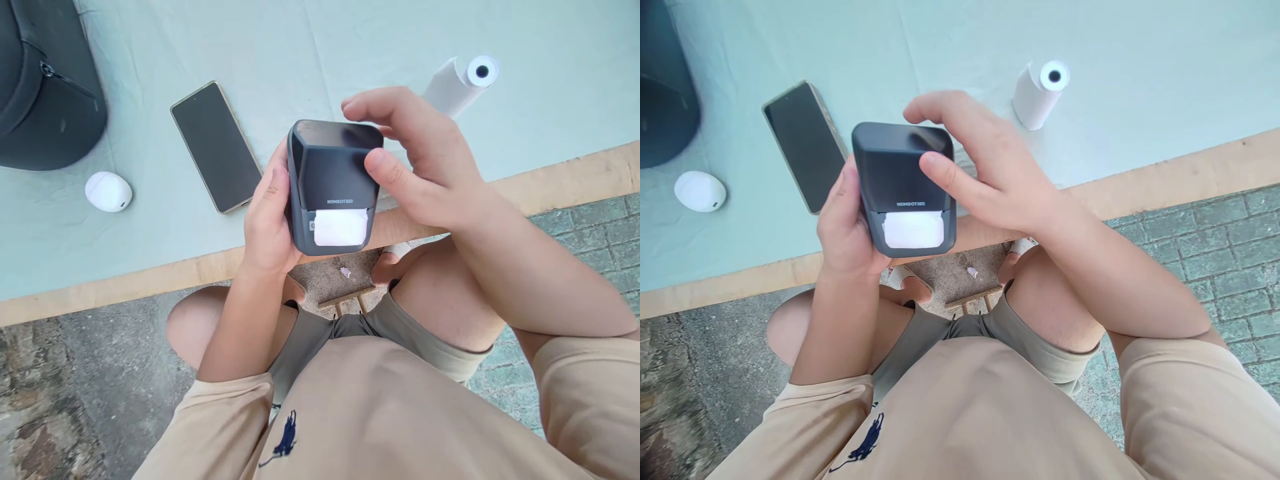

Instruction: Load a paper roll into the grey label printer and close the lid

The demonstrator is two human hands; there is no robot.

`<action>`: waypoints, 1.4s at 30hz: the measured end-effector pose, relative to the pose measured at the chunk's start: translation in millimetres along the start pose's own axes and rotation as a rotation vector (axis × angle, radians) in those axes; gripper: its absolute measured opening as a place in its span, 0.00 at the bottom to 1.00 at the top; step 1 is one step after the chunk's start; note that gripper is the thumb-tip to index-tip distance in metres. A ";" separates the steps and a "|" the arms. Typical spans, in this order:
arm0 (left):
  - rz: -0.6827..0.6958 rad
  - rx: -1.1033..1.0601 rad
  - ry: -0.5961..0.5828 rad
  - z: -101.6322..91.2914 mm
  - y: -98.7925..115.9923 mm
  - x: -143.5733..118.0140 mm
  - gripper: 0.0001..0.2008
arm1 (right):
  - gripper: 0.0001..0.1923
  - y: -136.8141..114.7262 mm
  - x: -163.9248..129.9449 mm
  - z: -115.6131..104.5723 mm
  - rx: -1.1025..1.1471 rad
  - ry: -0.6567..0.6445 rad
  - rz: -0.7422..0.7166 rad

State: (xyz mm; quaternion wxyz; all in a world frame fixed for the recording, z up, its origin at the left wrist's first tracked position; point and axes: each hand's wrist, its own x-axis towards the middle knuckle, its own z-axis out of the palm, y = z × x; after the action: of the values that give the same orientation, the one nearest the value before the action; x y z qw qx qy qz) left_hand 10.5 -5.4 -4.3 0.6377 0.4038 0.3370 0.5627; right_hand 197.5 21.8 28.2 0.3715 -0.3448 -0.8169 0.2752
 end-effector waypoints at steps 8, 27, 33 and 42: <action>-0.002 0.062 0.027 -6.7 -1.8 0.8 0.19 | 0.27 1.2 1.5 -2.8 -0.048 -0.141 -0.115; -0.100 -0.022 -0.058 -5.7 3.2 -0.5 0.20 | 0.03 -29.3 14.1 -5.0 -0.095 0.376 0.167; -0.079 -0.047 -0.074 -5.0 4.0 -0.8 0.18 | 0.04 -25.9 13.5 0.7 -0.512 -0.009 0.097; -0.109 0.015 -0.053 -1.9 6.4 -5.2 0.20 | 0.12 -33.9 15.3 -9.3 -0.431 -0.217 0.179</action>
State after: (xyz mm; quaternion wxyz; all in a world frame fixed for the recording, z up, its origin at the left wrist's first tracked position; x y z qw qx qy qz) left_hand 5.3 -10.0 0.4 0.6731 0.4046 0.3457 0.5135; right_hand 185.3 14.6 63.9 0.1737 -0.4552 -0.8581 0.1620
